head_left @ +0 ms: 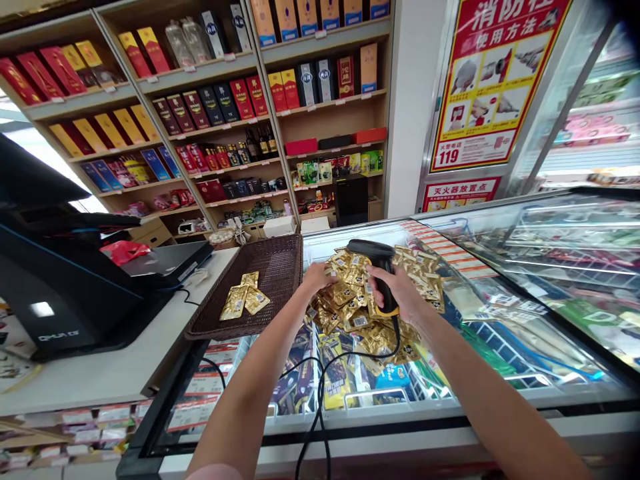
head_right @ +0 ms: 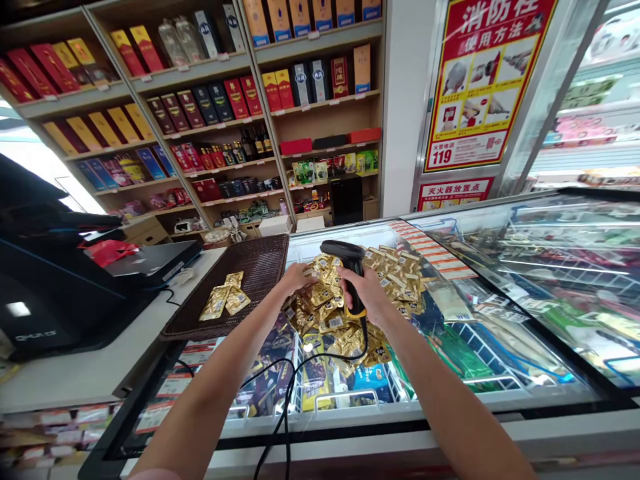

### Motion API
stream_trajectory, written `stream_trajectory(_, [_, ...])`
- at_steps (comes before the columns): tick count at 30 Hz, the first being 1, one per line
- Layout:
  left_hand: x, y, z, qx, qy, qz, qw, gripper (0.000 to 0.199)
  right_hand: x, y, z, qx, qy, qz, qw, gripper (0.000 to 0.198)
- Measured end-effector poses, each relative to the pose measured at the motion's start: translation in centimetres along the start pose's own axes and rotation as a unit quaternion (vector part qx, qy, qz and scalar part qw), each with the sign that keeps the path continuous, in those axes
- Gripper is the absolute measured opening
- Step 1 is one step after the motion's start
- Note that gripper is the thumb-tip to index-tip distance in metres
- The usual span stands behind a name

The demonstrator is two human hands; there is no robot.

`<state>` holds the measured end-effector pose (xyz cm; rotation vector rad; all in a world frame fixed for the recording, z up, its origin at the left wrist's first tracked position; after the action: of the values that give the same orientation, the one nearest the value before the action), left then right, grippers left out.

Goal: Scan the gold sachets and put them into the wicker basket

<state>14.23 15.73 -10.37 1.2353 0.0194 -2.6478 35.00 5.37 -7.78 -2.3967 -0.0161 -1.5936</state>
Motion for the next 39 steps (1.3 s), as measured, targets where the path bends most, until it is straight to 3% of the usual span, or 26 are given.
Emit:
stream_trajectory(6, [0.1, 1.5, 3.8, -0.049, 0.165, -0.036, 0.984, 0.021, 0.2, 0.3, -0.3, 0.002, 0.013, -0.005, 1.0, 0.038])
stream_trajectory(11, [0.8, 3.7, 6.1, -0.084, 0.353, -0.049, 0.931, 0.035, 0.1, 1.0, -1.4, 0.03, 0.011, 0.012, 0.999, 0.036])
stream_trajectory(17, [1.3, 5.4, 6.3, -0.096, 0.468, -0.056, 0.876, 0.035, -0.5, 1.9, -2.9, 0.084, 0.044, 0.008, 0.995, 0.034])
stream_trajectory(25, [1.5, 5.9, 6.3, -0.108, 0.517, -0.065, 0.846, 0.032, -0.8, 2.4, -3.7, 0.103, 0.08, -0.01, 0.991, 0.039])
stream_trajectory(39, [2.2, 6.3, 5.9, -0.106, 0.519, -0.066, 0.846, 0.033, -1.3, 2.3, -3.7, 0.115, 0.085, -0.016, 0.99, 0.041])
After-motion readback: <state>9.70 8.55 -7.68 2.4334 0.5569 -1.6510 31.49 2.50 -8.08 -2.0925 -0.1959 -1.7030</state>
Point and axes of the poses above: each hand's wrist, its own y-axis away from the middle knuckle, its own z-axis out of the back of the hand, x = y × z, the point moved 6 cm from there along -y, towards the middle knuckle, and after that the axes turned 10 degrees about z, right-handed, at the moved point
